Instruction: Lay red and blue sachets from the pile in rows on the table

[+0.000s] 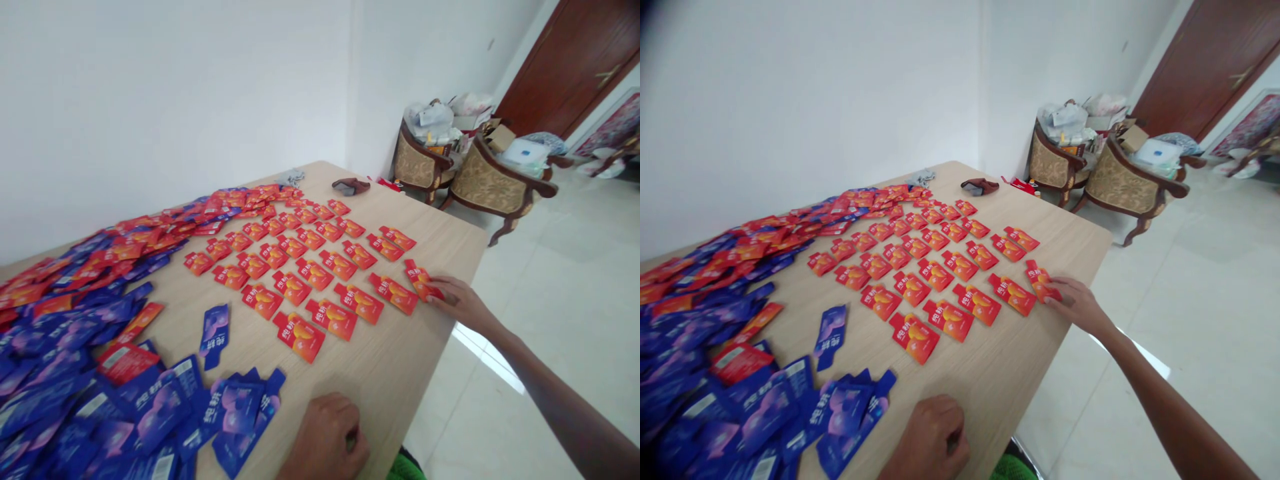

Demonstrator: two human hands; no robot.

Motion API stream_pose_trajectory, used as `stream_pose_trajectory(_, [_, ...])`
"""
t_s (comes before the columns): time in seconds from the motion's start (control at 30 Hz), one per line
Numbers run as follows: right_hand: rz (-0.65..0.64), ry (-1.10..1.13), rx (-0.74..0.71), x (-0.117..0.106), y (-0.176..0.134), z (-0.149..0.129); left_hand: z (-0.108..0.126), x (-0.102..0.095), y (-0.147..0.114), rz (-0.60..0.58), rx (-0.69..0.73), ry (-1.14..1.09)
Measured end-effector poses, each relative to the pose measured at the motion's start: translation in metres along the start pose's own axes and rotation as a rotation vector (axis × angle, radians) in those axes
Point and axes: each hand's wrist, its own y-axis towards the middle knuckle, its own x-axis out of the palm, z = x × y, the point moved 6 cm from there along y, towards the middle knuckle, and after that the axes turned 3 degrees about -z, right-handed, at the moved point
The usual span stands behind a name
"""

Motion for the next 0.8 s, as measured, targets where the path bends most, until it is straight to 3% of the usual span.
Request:
stream_pose_trajectory(0.2, [-0.027, 0.008, -0.041, -0.0002, -0.0002, -0.0015, 0.0024, -0.0016, -0.0006, -0.014, -0.009, -0.006])
stream_pose_trajectory(0.47, [0.096, -0.015, -0.018, 0.005, -0.0069, -0.0071, 0.0025, -0.0004, 0.0014, -0.081, -0.02, -0.005])
stream_pose_trajectory(0.8, [0.063, -0.038, -0.048, 0.0054, -0.0014, -0.009, 0.0019, 0.0017, -0.0006, -0.079, -0.021, -0.003])
